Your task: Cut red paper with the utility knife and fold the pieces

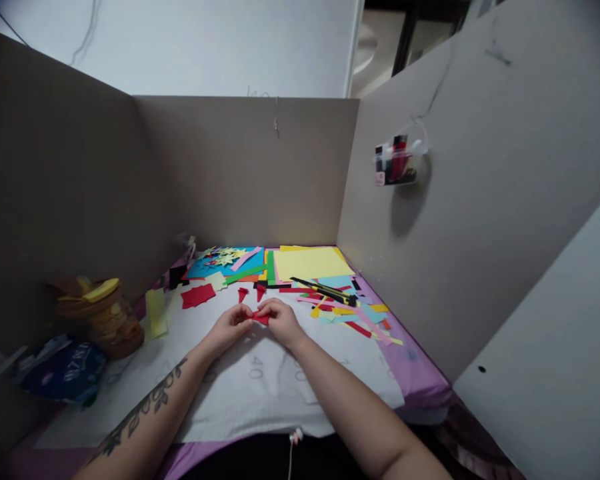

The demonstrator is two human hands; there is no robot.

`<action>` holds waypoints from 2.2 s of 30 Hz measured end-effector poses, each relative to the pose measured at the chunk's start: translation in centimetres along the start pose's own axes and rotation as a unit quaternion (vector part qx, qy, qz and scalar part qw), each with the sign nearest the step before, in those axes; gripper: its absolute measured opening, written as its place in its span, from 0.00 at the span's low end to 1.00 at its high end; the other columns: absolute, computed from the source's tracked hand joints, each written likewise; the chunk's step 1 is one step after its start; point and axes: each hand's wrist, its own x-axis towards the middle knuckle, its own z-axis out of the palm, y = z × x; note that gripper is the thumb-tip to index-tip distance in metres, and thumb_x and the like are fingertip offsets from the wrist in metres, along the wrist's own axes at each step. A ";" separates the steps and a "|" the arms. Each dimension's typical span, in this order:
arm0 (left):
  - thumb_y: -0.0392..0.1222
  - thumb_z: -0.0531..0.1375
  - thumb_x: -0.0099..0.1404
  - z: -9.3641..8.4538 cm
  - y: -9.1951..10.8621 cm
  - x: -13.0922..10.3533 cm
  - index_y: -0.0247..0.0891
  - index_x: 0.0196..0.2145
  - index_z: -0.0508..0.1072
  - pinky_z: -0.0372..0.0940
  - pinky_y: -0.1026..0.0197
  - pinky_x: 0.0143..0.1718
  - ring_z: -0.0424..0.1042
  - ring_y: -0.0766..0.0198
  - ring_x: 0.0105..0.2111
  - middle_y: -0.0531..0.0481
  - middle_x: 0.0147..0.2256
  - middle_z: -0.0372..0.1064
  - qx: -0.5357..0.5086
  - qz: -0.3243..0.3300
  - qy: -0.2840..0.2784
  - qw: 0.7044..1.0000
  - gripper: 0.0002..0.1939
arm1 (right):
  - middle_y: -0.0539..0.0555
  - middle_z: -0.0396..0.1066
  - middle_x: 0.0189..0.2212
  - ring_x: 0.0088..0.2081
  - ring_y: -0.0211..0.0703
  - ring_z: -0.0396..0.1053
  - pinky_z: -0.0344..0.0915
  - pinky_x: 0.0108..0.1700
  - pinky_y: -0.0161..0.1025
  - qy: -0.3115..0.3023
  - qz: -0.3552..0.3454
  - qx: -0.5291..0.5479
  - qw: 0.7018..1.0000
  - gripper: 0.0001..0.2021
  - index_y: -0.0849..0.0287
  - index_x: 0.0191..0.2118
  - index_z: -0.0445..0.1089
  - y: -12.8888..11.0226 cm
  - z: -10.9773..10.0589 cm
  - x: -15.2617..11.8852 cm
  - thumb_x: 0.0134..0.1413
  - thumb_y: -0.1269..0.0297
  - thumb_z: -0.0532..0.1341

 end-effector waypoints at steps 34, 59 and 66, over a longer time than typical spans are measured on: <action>0.41 0.59 0.56 0.2 0.6 0.1 0.37 0.28 0.68 0.61 0.65 0.30 0.65 0.66 0.29 0.52 0.28 0.66 0.077 0.073 0.073 0.992 0.05 | 0.50 0.71 0.29 0.31 0.40 0.67 0.63 0.38 0.39 0.063 0.109 0.132 0.983 0.07 0.58 0.27 0.69 -0.4 0.5 0.5 0.38 0.67 0.66; 0.40 0.64 0.50 0.1 0.5 0.2 0.37 0.23 0.61 0.57 0.68 0.22 0.63 0.71 0.20 0.55 0.22 0.67 -0.041 0.003 0.109 0.993 0.12 | 0.48 0.69 0.25 0.28 0.37 0.65 0.61 0.34 0.36 0.036 0.130 0.200 0.971 0.09 0.59 0.25 0.66 -1.0 1.1 0.4 0.37 0.67 0.67; 0.37 0.61 0.49 0.2 0.5 0.2 0.38 0.25 0.61 0.54 0.70 0.20 0.61 0.72 0.17 0.59 0.17 0.63 -0.066 -0.007 0.106 0.992 0.09 | 0.47 0.70 0.25 0.26 0.36 0.66 0.62 0.31 0.35 0.004 0.136 0.179 0.974 0.11 0.58 0.30 0.66 -1.4 1.2 0.3 0.37 0.67 0.67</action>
